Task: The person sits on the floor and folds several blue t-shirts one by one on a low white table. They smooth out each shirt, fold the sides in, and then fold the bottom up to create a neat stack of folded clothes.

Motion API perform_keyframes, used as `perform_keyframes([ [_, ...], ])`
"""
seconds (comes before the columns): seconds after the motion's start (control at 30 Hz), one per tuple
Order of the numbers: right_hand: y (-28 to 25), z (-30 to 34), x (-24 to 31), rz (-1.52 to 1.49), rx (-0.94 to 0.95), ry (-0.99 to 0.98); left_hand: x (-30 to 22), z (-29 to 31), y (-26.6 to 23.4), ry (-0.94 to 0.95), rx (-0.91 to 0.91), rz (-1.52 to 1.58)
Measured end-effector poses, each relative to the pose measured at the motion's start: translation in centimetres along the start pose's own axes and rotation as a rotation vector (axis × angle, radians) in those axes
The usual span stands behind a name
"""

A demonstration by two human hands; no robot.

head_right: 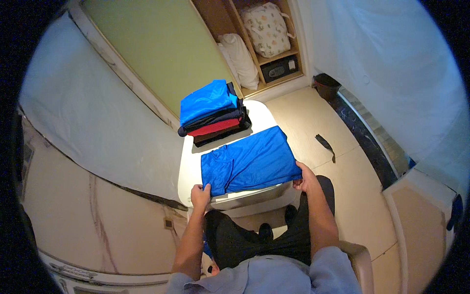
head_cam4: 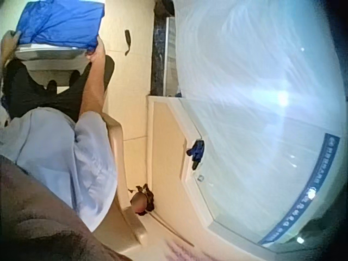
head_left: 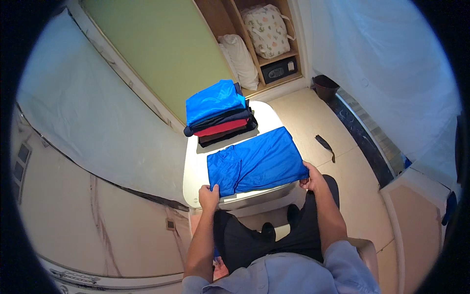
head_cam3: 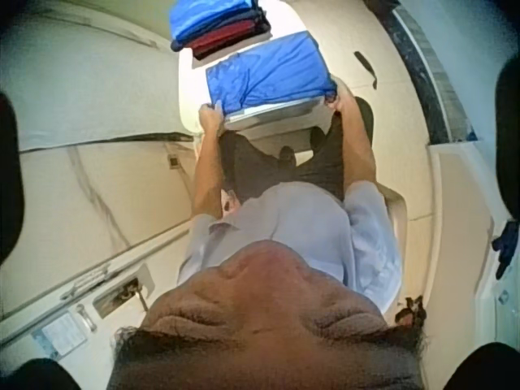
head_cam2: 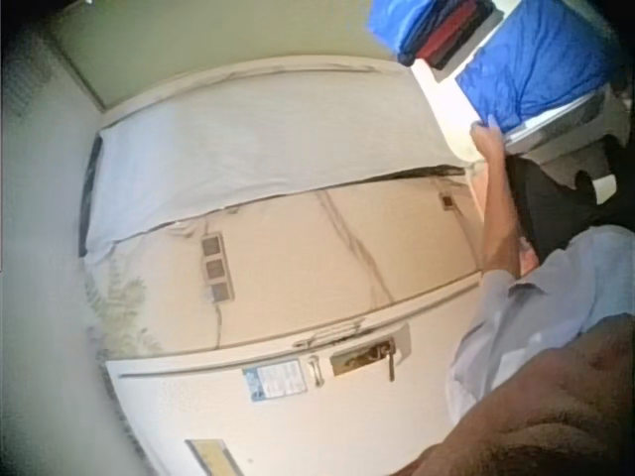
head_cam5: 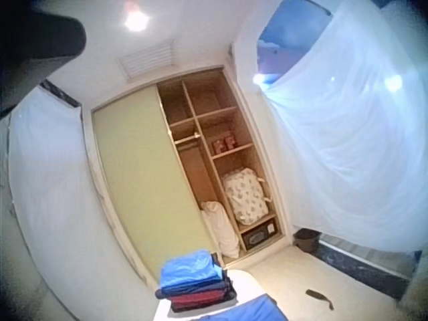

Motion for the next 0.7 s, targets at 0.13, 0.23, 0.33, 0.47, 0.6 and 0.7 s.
perform_keyframes([
  [0.13, -0.5, -0.8, -0.4, -0.07, 0.017, -0.002, 2.0, -2.6, 1.5, -0.113, 0.273, -0.041],
  [0.23, -0.2, -0.1, -0.1, -0.192, -0.073, -0.139, 4.7, -3.0, 1.1, -0.116, 0.248, 0.189],
  [0.33, -2.0, 2.2, 1.2, -0.313, -0.137, -0.234, 3.0, -2.1, 1.6, -0.245, 0.265, 0.399],
  [0.47, -0.7, 3.3, 3.0, -0.464, -0.017, -0.358, 5.0, -1.8, 0.6, -0.429, 0.261, 0.633],
  [0.6, -0.6, 3.6, 4.4, -0.463, -0.089, -0.408, 4.8, -1.1, 0.4, -0.349, 0.252, 0.699],
  [0.7, -1.4, 4.1, 6.8, -0.29, -0.196, -0.483, 4.4, -0.5, 0.8, -0.215, 0.298, 0.766],
])
Point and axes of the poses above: each hand's wrist, its own z-axis away from the middle knuckle, its own y-axis out of the palm, x = y × z, the point moved 8 cm from there along -z, towards the middle knuckle, and after that the axes turned 14 degrees about z, right-handed, at the moved point
